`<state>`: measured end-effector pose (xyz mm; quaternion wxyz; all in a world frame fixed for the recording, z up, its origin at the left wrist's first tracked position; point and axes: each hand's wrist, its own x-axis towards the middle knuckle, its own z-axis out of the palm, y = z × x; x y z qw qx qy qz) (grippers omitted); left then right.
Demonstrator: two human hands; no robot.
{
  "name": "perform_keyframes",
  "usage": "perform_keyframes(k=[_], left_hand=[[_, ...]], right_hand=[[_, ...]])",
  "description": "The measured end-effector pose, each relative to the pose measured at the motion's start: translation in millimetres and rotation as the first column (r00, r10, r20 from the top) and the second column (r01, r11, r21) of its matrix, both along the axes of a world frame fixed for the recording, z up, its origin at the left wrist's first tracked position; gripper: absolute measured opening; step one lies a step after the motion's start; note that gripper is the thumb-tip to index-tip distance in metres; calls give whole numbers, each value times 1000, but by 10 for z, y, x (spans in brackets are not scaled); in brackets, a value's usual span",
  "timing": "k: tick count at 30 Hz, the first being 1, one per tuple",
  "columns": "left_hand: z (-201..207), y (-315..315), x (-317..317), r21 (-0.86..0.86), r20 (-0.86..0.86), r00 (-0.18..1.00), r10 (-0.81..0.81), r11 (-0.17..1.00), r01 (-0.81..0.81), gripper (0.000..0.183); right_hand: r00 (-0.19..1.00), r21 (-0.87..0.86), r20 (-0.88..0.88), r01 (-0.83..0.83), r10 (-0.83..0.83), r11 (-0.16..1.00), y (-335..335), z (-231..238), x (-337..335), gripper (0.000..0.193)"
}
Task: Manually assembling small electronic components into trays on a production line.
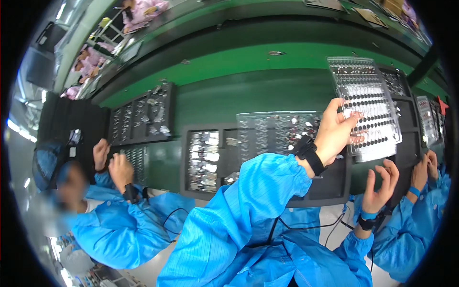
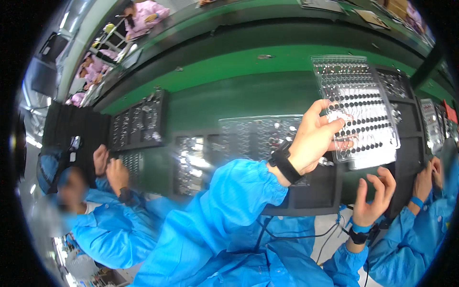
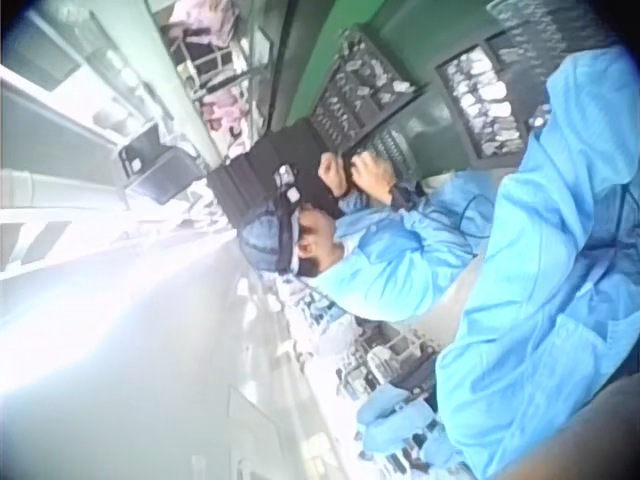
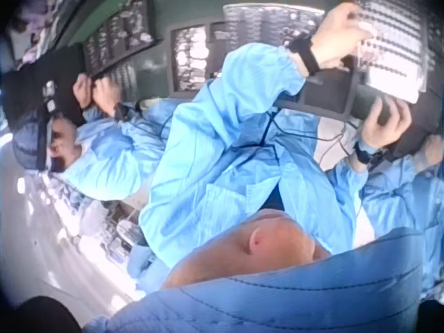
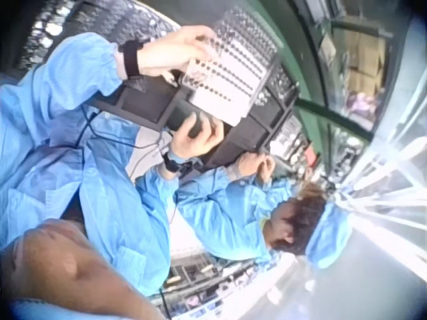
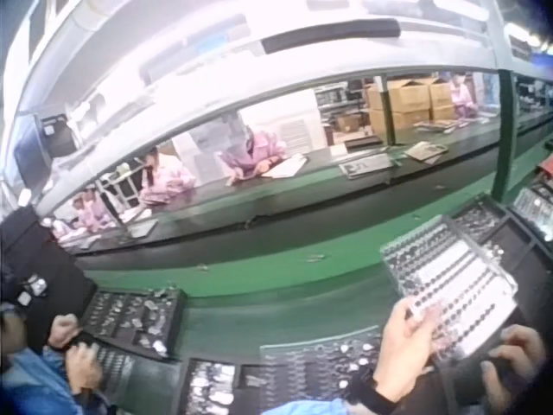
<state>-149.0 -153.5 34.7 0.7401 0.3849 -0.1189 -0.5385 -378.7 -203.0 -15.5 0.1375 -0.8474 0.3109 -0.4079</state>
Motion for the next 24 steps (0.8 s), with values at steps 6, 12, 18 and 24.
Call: perform_keyframes(k=[6, 12, 18, 24], left_hand=[[207, 888, 427, -98, 57, 984, 168, 982, -162, 40], [271, 2221, 905, 68, 239, 860, 450, 876, -478, 41], [110, 3230, 1077, 95, 325, 638, 698, 647, -757, 46], [-193, 3796, 875, 182, 285, 572, 769, 543, -820, 44]], right_hand=[[998, 99, 40, -44, 40, 994, -19, -266, -125, 11], [994, 170, 27, -106, 103, 980, 42, -529, -1, 12], [994, 237, 39, -111, 105, 965, -14, -710, -76, 11], [995, 253, 31, -99, 94, 962, -82, -835, -124, 14]])
